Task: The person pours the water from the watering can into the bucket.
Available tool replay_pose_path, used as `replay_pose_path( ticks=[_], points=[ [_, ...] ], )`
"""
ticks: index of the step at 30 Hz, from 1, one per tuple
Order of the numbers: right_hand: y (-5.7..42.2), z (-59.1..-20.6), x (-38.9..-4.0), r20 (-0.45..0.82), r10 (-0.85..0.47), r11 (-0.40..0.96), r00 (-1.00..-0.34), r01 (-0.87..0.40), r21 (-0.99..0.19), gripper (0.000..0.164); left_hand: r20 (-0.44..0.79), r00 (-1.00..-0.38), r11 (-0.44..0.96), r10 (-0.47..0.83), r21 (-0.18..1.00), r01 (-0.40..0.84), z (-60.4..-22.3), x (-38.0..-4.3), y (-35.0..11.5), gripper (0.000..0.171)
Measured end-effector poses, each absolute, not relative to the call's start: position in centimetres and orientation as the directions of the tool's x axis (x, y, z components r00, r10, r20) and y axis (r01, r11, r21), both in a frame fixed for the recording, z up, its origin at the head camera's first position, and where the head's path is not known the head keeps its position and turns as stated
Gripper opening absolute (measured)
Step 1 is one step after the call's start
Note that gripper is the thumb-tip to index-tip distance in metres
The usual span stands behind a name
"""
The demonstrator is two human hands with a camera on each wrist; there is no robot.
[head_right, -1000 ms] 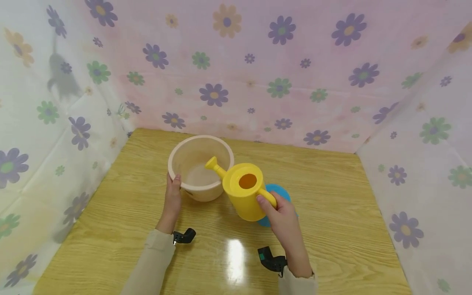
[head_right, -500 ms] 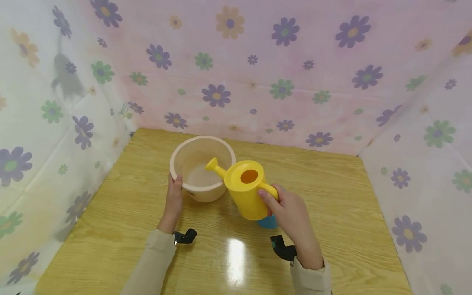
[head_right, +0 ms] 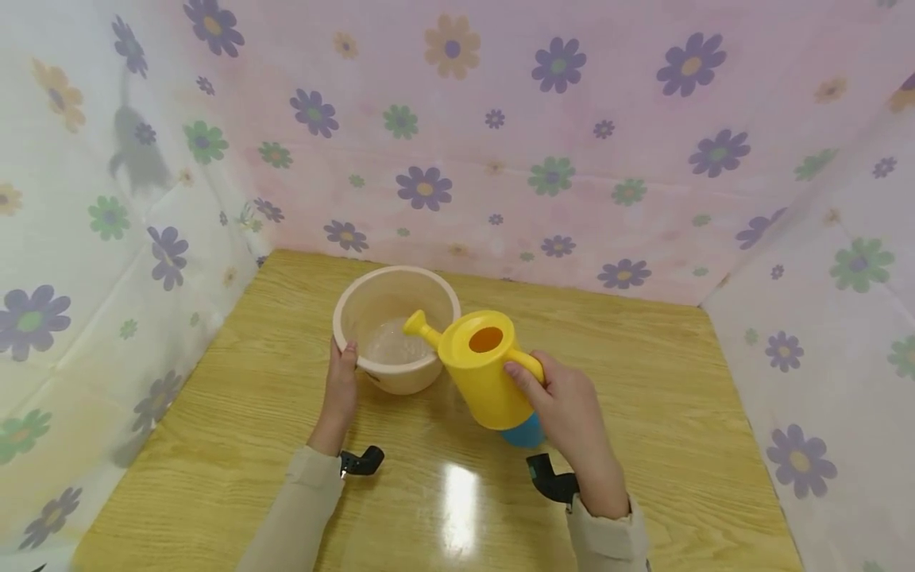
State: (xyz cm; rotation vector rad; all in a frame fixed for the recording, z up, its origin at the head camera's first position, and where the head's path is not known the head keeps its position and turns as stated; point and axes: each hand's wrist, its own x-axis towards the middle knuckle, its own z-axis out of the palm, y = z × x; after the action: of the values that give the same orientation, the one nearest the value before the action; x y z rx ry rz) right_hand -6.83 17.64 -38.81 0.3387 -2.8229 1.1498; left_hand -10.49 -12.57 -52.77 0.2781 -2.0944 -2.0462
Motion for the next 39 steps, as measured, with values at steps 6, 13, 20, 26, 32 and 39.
replay_pose_path(
  ticks=[6,13,20,26,32,39],
  points=[
    [17.3,-38.9,-7.0,0.123,-0.150,0.616,-0.981,-0.190,-0.764,0.026,-0.009,-0.968,0.013,-0.250,1.000,-0.013,-52.6,-10.4,-12.7,0.058],
    [16.9,-38.5,-7.2,0.094,-0.137,0.612,-0.986,-0.158,-0.775,0.030,-0.014,-0.971,0.032,-0.238,0.999,-0.022,-50.2,-9.5,-12.4,0.059],
    [16.9,-38.1,-7.3,0.086,-0.151,0.631,-0.985,-0.163,-0.758,0.029,-0.029,-0.965,0.031,-0.259,0.999,-0.039,-52.6,-10.3,-12.6,0.061],
    [16.9,-37.9,-7.6,0.044,-0.167,0.643,-0.985,-0.143,-0.753,0.033,-0.065,-0.964,0.021,-0.257,0.997,-0.073,-52.7,-10.0,-13.0,0.061],
    [16.5,-37.9,-7.9,0.027,-0.198,0.630,-0.980,-0.148,-0.763,0.032,-0.003,-0.963,0.011,-0.271,1.000,-0.006,-52.7,-9.9,-13.2,0.059],
    [16.3,-37.7,-7.6,0.117,-0.195,0.688,-0.974,-0.221,-0.691,0.029,0.059,-0.969,-0.030,-0.238,0.997,0.068,-53.0,-10.2,-12.8,0.060]
  ],
)
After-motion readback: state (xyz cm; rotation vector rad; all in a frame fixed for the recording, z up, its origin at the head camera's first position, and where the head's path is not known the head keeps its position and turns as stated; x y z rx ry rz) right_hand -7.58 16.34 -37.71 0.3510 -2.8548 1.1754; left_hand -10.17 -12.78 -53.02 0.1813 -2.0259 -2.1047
